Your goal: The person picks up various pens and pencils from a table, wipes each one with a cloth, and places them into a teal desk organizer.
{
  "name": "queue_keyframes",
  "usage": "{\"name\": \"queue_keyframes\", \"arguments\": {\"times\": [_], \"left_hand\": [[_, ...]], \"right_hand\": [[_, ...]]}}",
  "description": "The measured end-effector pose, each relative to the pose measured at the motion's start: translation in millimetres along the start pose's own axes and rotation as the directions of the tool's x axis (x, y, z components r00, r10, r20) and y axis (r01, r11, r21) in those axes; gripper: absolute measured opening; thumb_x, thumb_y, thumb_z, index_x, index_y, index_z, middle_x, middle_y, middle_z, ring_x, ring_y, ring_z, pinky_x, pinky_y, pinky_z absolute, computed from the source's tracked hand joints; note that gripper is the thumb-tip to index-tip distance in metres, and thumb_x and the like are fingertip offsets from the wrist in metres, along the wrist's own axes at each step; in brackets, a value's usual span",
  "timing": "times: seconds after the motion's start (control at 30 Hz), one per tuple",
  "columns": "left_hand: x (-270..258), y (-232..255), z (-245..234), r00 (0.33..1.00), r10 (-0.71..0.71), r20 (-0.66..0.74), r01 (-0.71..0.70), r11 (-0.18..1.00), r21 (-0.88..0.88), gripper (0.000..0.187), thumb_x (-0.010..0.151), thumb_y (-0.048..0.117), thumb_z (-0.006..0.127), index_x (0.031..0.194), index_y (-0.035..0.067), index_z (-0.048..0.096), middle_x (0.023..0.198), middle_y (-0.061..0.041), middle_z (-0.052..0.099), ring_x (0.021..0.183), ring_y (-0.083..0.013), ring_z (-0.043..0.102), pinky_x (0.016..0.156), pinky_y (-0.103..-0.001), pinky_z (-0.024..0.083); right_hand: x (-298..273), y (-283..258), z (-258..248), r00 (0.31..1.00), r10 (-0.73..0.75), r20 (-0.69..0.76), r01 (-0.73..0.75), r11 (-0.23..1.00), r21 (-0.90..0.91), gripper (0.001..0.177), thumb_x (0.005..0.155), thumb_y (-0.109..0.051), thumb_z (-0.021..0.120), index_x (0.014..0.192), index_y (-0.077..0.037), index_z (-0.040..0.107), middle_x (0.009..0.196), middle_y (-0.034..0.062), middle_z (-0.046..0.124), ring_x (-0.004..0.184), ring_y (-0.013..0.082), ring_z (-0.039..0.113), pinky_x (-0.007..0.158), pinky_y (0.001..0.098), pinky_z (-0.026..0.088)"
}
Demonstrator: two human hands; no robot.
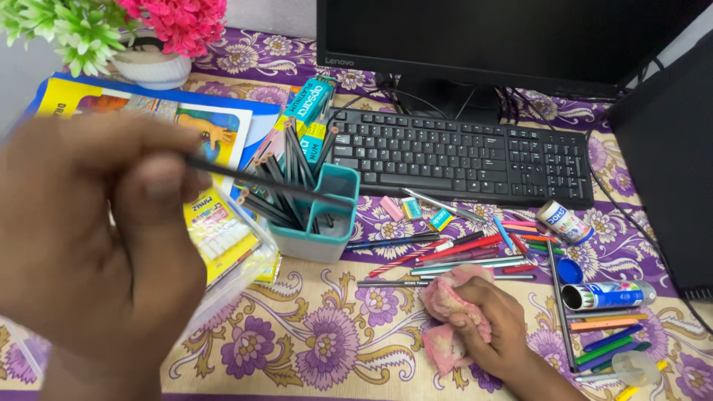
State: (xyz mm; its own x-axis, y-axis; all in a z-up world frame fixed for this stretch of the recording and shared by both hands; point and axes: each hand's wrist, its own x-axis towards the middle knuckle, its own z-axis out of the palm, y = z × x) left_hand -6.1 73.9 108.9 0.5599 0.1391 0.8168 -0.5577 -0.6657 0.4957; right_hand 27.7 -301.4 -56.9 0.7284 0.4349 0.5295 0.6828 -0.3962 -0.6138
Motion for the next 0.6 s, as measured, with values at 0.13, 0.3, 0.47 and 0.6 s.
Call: {"name": "queue_keyframes", "arguments": {"times": [0.13, 0.3, 0.47, 0.6], "left_hand": [[19, 5, 1, 0.998, 0.063, 0.028, -0.065, 0.997, 0.049, 0.015, 0.116, 0.002, 0.053, 0.124, -0.004, 0.064, 0.109, -0.012, 0.062, 0.082, -0.0119, 0.064, 0.072, -0.021, 0.048], [41, -3, 28, 0.940, 0.336, 0.064, -0.341, 0.906, 0.252, 0.010, 0.108, -0.004, 0.061, 0.115, 0.003, 0.062, 0.109, -0.009, 0.065, 0.095, -0.0255, 0.064, 0.084, -0.032, 0.049], [57, -1, 43, 0.947, 0.308, 0.095, -0.322, 0.903, 0.283, 0.004, 0.104, 0.000, 0.066, 0.104, 0.004, 0.067, 0.095, -0.011, 0.065, 0.088, -0.0324, 0.065, 0.078, -0.044, 0.049], [58, 4, 53, 0.955, 0.254, 0.155, -0.293, 0.891, 0.346, 0.004, 0.099, 0.011, 0.070, 0.096, 0.009, 0.073, 0.088, -0.012, 0.065, 0.079, -0.0357, 0.065, 0.065, -0.048, 0.048]], "right_hand": [[3, 2, 1, 0.997, -0.070, -0.035, 0.070, 0.997, -0.012, 0.025, 0.094, -0.019, 0.069, 0.110, -0.002, 0.062, 0.091, 0.0108, 0.070, 0.076, 0.0211, 0.069, 0.069, 0.0310, 0.054], [5, 1, 3, 0.998, -0.028, -0.057, 0.031, 0.998, 0.052, 0.023, 0.096, -0.016, 0.066, 0.113, 0.000, 0.062, 0.100, 0.0142, 0.072, 0.081, 0.0224, 0.072, 0.072, 0.0314, 0.056], [8, 0, 5, 0.997, -0.069, -0.025, 0.067, 0.996, -0.058, 0.025, 0.092, -0.018, 0.071, 0.110, -0.001, 0.064, 0.087, 0.0102, 0.070, 0.074, 0.0221, 0.070, 0.069, 0.0317, 0.054], [12, -6, 1, 0.994, -0.110, -0.017, 0.109, 0.991, -0.075, 0.026, 0.092, -0.019, 0.071, 0.109, -0.002, 0.063, 0.085, 0.0103, 0.067, 0.072, 0.0232, 0.067, 0.067, 0.0327, 0.052]]}}
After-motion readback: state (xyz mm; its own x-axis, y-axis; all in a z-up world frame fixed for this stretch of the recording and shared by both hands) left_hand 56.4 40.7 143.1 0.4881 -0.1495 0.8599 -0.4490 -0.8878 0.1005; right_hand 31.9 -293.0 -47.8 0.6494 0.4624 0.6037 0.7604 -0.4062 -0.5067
